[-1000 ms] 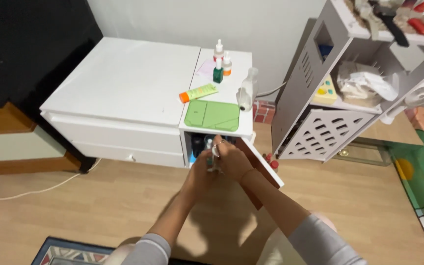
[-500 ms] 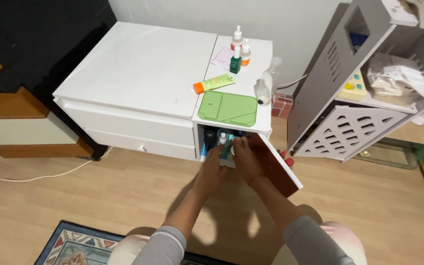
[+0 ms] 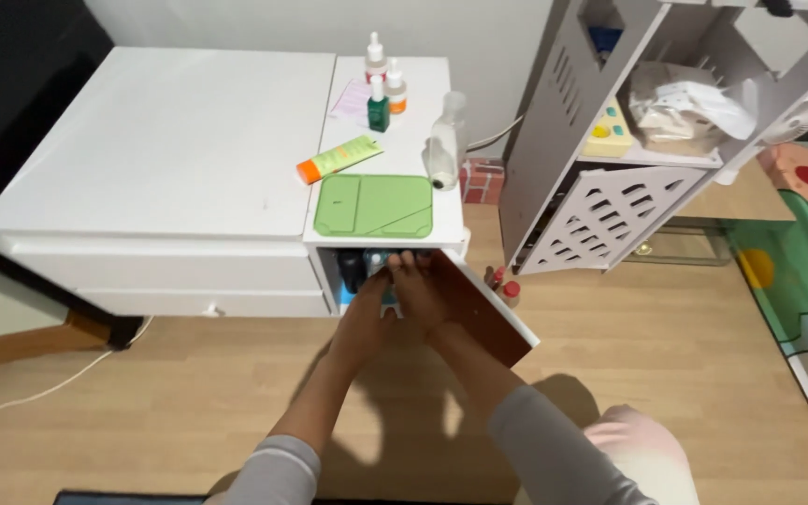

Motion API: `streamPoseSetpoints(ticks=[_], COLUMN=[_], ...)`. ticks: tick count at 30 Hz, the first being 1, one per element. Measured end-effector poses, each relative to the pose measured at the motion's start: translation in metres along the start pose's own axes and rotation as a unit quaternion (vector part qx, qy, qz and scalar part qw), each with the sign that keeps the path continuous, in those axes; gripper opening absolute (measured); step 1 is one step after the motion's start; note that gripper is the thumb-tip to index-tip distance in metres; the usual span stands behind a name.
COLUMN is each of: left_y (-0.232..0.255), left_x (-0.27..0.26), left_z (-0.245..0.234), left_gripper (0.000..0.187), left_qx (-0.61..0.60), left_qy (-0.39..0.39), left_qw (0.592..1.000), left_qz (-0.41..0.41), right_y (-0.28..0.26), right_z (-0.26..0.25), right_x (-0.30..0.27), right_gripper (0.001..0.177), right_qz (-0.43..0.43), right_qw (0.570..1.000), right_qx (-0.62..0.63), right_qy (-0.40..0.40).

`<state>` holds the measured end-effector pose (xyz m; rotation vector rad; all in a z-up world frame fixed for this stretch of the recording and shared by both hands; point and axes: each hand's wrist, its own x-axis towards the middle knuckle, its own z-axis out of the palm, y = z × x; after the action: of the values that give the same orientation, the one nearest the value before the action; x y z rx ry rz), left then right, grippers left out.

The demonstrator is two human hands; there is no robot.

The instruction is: The person opens a small cabinet and a vanity, then places several cosmetic bottles and tubes into compartments inside the vanity. They also fold a tissue and place it back in the cabinet before closing both storage units.

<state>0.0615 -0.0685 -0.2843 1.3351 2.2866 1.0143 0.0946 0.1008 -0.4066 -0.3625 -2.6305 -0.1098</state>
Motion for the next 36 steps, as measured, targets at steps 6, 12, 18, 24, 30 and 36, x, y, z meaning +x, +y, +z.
streamPoseSetpoints(ticks=[6, 12, 18, 24, 30, 36], left_y=[0.006, 0.01, 0.033, -0.017, 0.008, -0.016], left_x=[0.011, 0.014, 0.01, 0.05, 0.04, 0.037], left_z=[0.002, -0.006, -0.019, 0.023, -0.005, -0.002], left_gripper=[0.06, 0.063, 0.059, 0.069, 0.085, 0.084], left_qx=[0.05, 0.067, 0.126, 0.198, 0.221, 0.274], left_qy=[-0.054, -0.08, -0.093, -0.112, -0.139, -0.092], left_qw=[0.997, 0.993, 0.987, 0.967, 0.959, 0.954], left_qz=[-0.016, -0.051, -0.043, -0.111, -0.113, -0.073], right_y=[0.011, -0.012, -0.033, -0.017, -0.009, -0.044], right_z=[0.026, -0.042, -0.123, -0.074, -0.042, -0.128], right_x=[0.011, 0.023, 0.042, 0.022, 0.011, 0.008], right_gripper=[0.068, 0.062, 0.061, 0.051, 0.064, 0.056], right_qz=[0.055, 0.163, 0.263, 0.107, -0.011, 0.095], right_qw=[0.997, 0.961, 0.887, 0.967, 0.998, 0.99], right_qx=[0.049, 0.203, 0.345, 0.176, 0.056, 0.068], right_qy=[-0.03, -0.096, -0.159, -0.151, -0.015, 0.073])
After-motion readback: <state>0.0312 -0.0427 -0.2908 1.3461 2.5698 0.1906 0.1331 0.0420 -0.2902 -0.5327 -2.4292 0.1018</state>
